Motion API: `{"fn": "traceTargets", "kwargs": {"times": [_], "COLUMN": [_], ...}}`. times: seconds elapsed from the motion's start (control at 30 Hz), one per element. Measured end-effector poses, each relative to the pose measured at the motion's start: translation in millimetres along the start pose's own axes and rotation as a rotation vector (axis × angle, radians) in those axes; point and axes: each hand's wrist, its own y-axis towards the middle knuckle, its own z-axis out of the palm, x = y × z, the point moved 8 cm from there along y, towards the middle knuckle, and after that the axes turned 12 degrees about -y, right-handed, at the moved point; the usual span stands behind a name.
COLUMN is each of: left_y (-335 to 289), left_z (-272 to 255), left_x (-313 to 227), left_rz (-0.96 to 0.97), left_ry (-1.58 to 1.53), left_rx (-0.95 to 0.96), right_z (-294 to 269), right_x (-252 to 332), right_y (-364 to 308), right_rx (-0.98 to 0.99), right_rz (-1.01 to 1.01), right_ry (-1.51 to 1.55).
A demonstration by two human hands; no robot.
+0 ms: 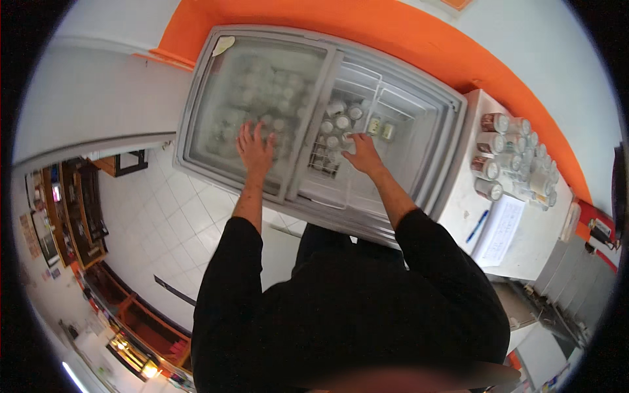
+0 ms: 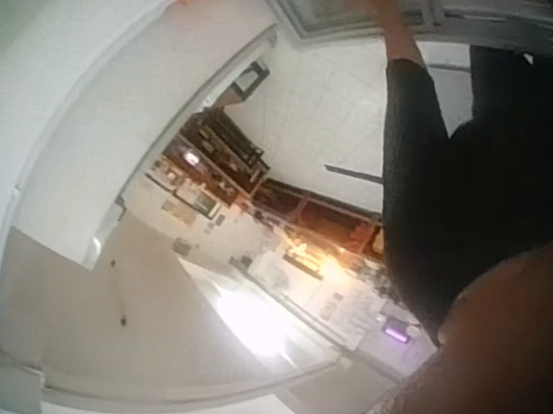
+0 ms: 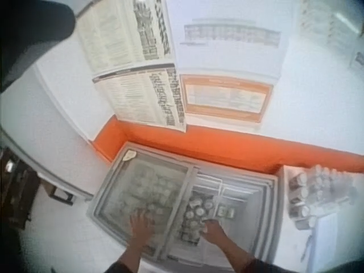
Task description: The recorder is checking stock in a freezer, moving items onto a counter, and recording the count on an inventory sheet.
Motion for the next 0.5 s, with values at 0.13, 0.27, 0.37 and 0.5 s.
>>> {"fn": "traceTargets", "kwargs": {"times": [0.13, 0.27, 0.37, 0.5], "left_y": [-7, 12, 11, -4], "left_z": [7, 24, 27, 7], "left_x": [11, -1, 1, 27], "left_rz": [-0.076, -0.031, -0.035, -0.091], "left_ry": [0.156, 0.083, 0.095, 0.125], "left_rx": [0.037, 0.079, 0.080, 0.062], "right_z": [90, 173, 186, 155], "right_x": [16, -50, -56, 20], "right_y": [84, 142, 138, 121], "right_rx": [0.180, 0.319, 0.470, 0.447], "right_rz": [0.033, 0.018, -0.095, -0.500], "right_ry": [-0.460, -0.755, -0.904, -1.036]}}
